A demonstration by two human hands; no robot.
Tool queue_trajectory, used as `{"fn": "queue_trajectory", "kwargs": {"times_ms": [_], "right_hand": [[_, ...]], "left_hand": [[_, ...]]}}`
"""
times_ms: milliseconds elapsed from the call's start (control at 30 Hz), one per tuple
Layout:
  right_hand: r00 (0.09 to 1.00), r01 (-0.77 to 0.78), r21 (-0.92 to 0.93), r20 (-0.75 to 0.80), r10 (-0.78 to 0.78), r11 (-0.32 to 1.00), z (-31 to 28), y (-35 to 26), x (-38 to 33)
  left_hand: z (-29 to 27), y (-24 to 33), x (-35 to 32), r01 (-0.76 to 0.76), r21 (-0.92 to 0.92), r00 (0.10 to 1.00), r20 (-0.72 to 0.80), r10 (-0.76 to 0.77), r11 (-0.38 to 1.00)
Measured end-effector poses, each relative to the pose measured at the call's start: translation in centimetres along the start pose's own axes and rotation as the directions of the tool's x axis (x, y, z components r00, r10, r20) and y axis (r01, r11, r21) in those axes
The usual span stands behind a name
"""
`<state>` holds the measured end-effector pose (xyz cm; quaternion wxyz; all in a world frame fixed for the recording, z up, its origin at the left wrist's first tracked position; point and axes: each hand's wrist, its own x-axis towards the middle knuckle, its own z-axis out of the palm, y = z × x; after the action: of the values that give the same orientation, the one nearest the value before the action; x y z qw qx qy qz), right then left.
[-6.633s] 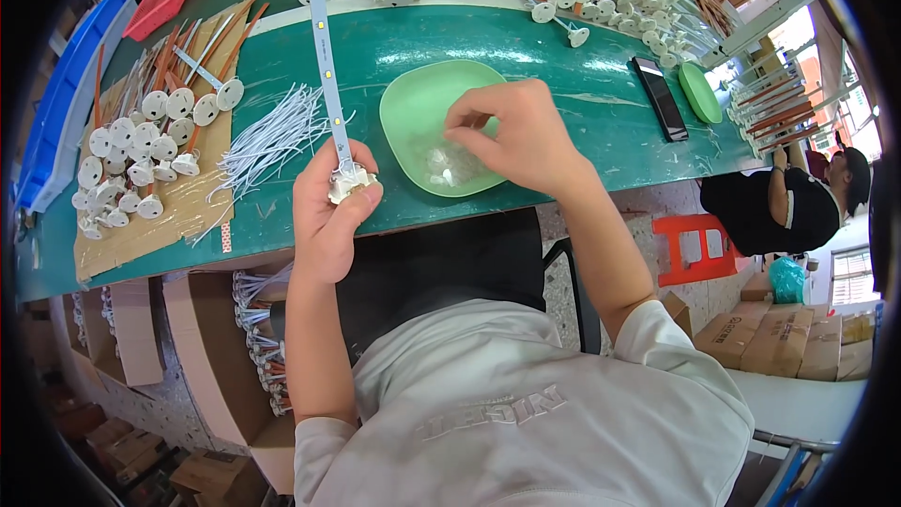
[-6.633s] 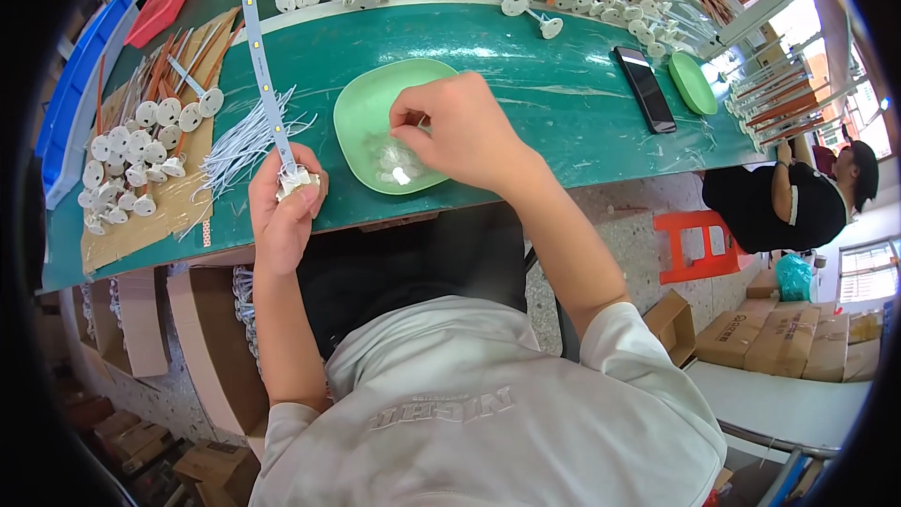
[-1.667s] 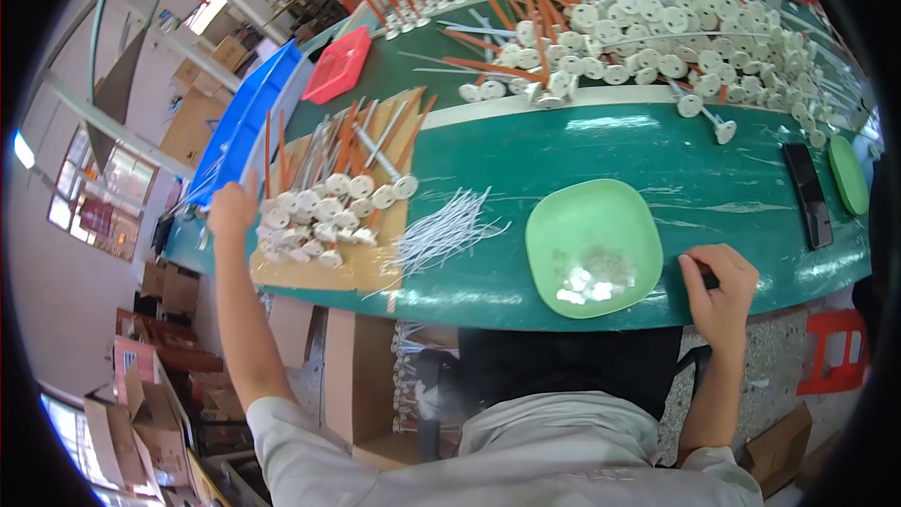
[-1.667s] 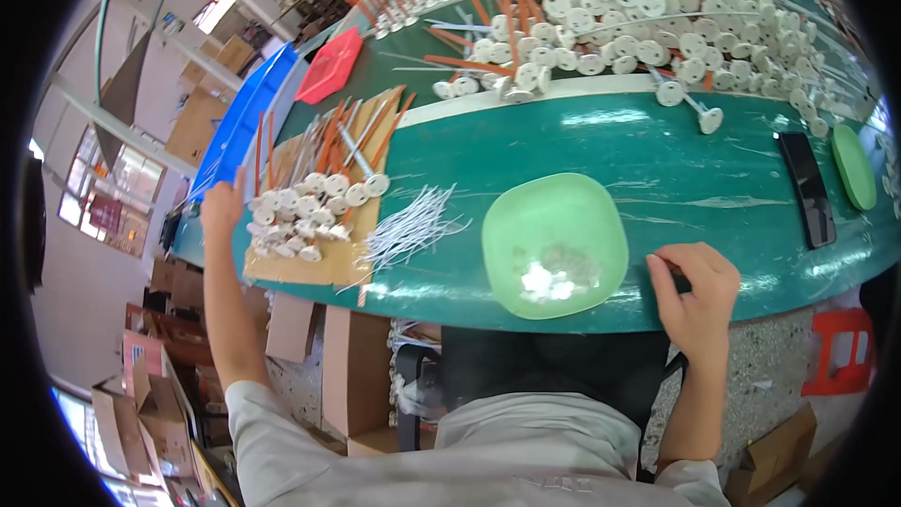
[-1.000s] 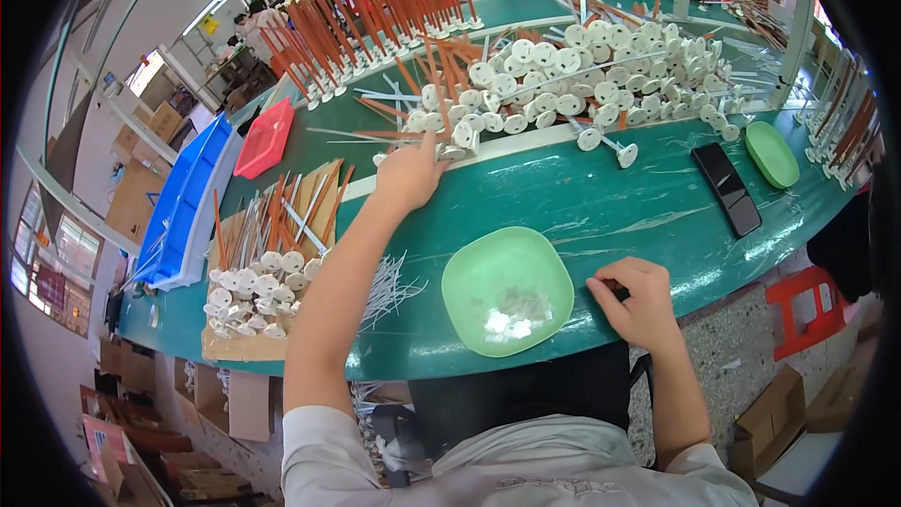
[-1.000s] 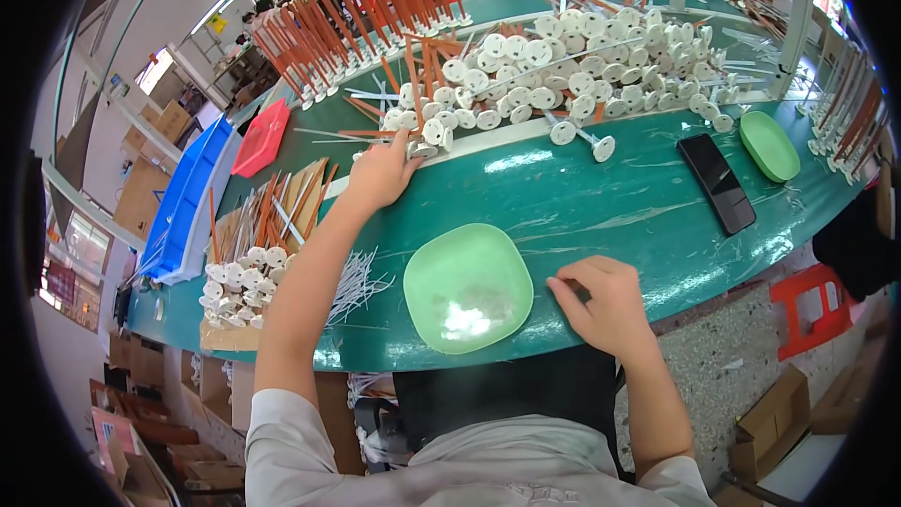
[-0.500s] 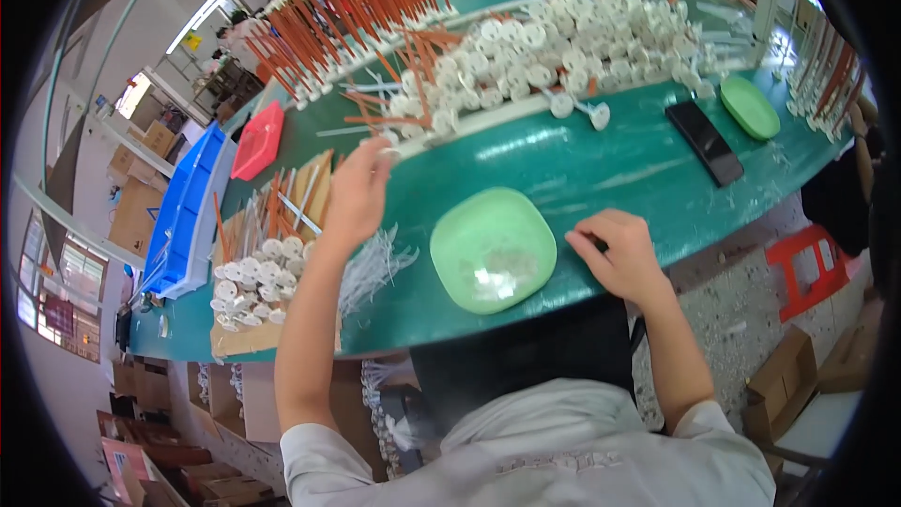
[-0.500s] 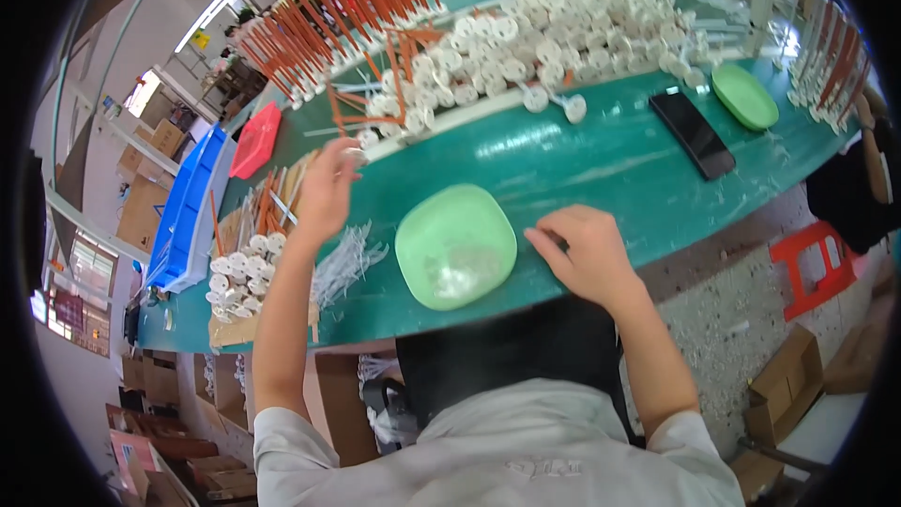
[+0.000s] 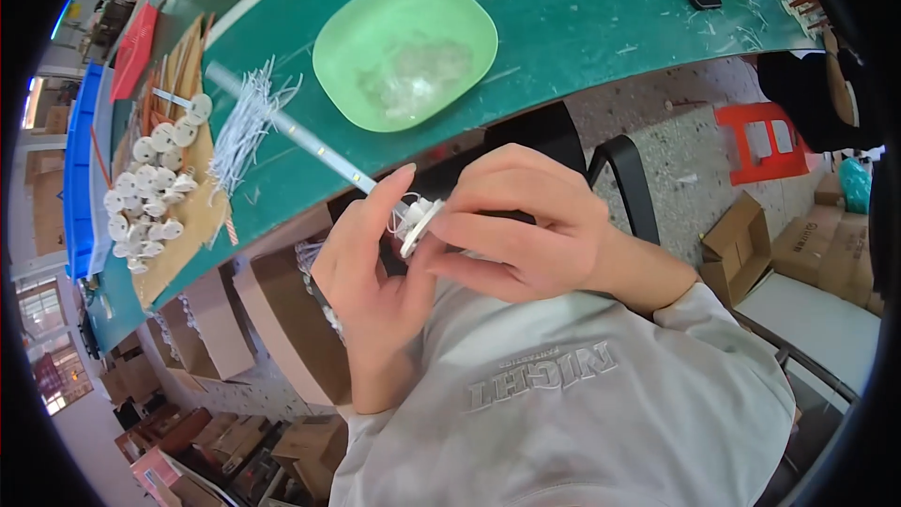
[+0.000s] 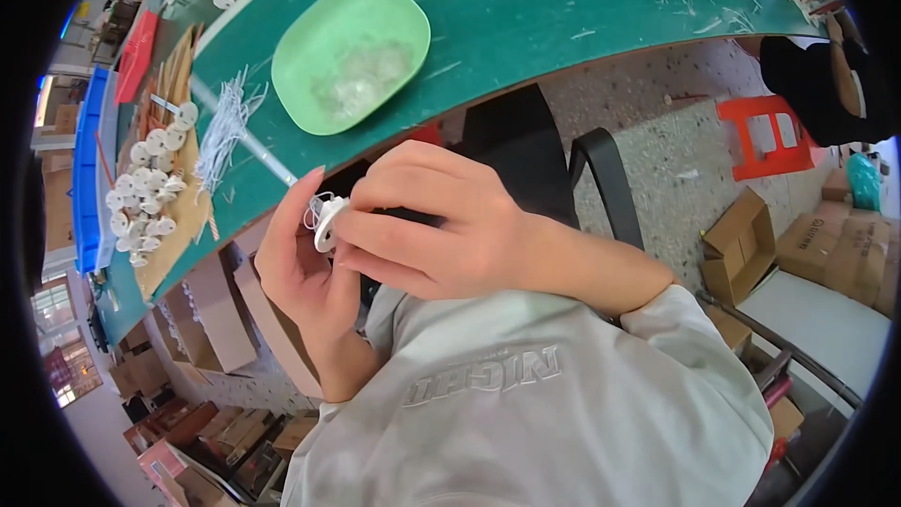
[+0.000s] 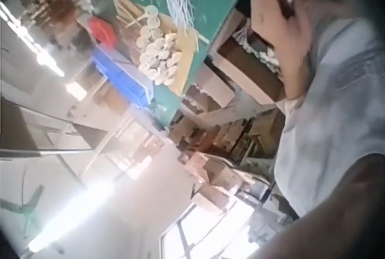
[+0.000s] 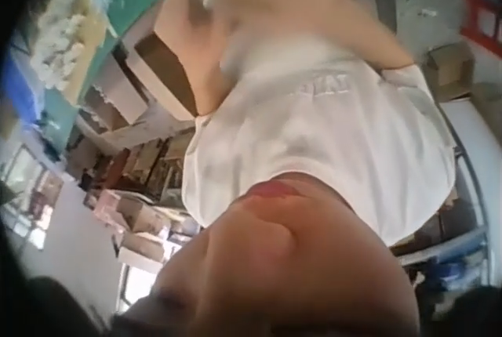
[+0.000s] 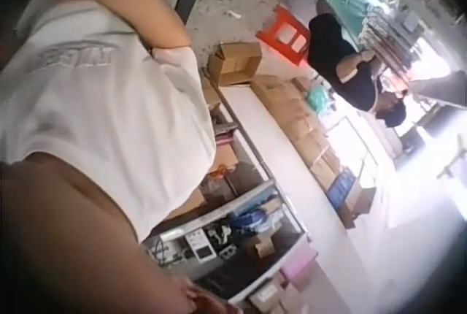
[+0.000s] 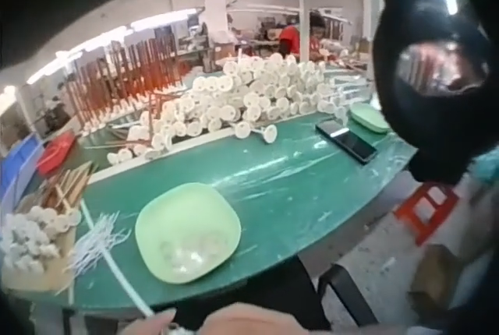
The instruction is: Assembling LED light strips into plastic bases and securing them with wire ties.
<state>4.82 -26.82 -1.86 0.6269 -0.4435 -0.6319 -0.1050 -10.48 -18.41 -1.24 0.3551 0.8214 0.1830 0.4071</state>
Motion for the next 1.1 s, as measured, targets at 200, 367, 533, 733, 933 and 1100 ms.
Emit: {"fn": "queue_trajectory", "kwargs": {"times_ms": [200, 367, 533, 733, 933, 1100], "right_hand": [[0.996, -0.086, 0.001, -0.004, 0.086, 0.996, 0.0, 0.0, -1.6], [0.996, 0.063, -0.043, 0.059, -0.06, 0.997, -0.2, 0.2, -1.9], [0.996, 0.064, -0.057, 0.067, -0.06, 0.996, -0.5, 0.7, -1.4], [0.996, 0.013, -0.115, 0.092, -0.002, 0.993, -0.8, 0.5, -1.8], [0.994, 0.015, -0.022, 0.111, -0.013, 1.0, -0.9, 1.1, -1.7], [0.989, 0.04, 0.025, 0.142, -0.044, 0.999, -1.5, 1.2, -2.1]], "left_hand": [[0.1, -0.6, -1.0, -0.01, 0.031, 1.0, -0.012, 0.01, 0.999], [0.3, -0.1, -1.0, -0.105, 0.008, 0.994, 0.014, 0.105, 0.994], [0.3, 0.4, -0.4, -0.09, 0.097, 0.993, 0.083, 0.082, 0.991], [0.5, -0.2, -0.1, -0.12, 0.102, 0.991, 0.065, 0.113, 0.988], [0.6, 0.0, 0.2, -0.077, 0.059, 0.997, 0.025, 0.076, 0.995], [1.5, -0.7, 0.0, -0.217, 0.084, 0.974, -0.048, 0.221, 0.973]]}}
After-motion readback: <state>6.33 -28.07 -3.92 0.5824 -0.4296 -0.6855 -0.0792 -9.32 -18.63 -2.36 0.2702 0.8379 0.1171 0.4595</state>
